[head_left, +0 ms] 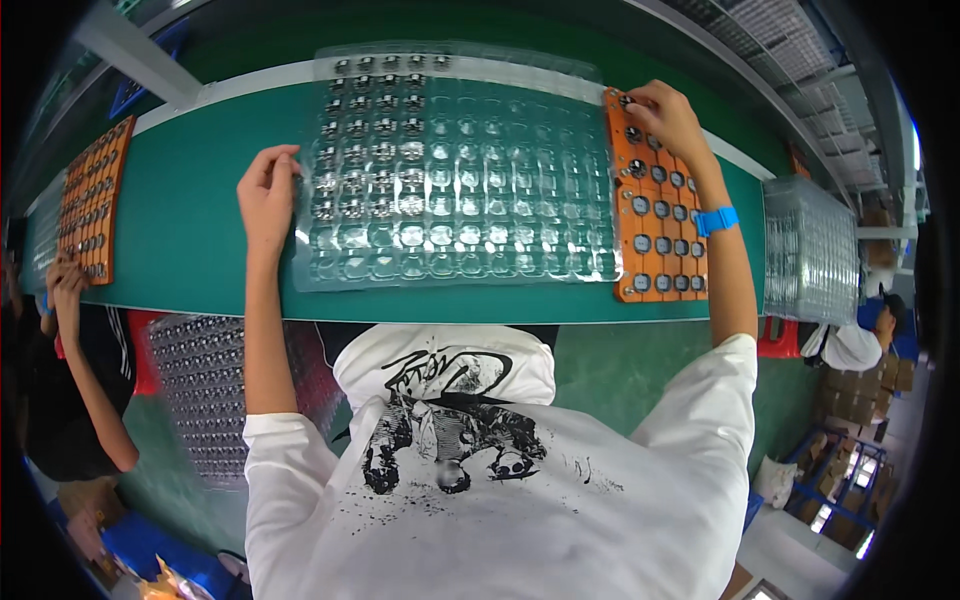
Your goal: The worker is sorting and placing small electronic components into specialized trays at a manual assembly station.
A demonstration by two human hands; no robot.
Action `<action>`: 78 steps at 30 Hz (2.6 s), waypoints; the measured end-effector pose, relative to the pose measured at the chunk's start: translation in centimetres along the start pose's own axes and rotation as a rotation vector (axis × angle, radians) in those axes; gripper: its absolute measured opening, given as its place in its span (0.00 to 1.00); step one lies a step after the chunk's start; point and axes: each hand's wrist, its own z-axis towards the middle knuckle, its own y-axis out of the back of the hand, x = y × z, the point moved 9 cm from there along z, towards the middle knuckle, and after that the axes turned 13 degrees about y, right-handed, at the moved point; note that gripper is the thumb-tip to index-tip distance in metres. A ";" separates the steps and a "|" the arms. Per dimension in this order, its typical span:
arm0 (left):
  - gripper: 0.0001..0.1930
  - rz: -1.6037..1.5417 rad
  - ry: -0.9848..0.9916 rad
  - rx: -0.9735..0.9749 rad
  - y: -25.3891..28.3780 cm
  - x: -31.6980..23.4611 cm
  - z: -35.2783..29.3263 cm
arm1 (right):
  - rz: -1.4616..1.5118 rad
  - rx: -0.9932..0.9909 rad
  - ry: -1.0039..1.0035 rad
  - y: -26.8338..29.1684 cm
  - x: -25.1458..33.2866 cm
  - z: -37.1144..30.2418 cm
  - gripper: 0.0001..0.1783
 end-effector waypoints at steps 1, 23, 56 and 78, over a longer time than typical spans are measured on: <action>0.09 -0.009 0.008 0.003 -0.1 0.1 0.0 | 0.005 -0.003 0.018 0.0 0.4 0.5 0.10; 0.10 -0.004 0.029 0.028 0.1 0.5 0.1 | 0.114 -0.442 0.261 5.4 13.2 -0.2 0.06; 0.09 0.045 -0.040 0.001 -0.1 -0.2 0.0 | 0.258 -0.238 0.272 -0.1 20.8 1.9 0.08; 0.10 0.001 0.034 0.048 -0.1 0.6 0.5 | 0.068 -0.193 -0.152 4.1 14.0 -14.5 0.08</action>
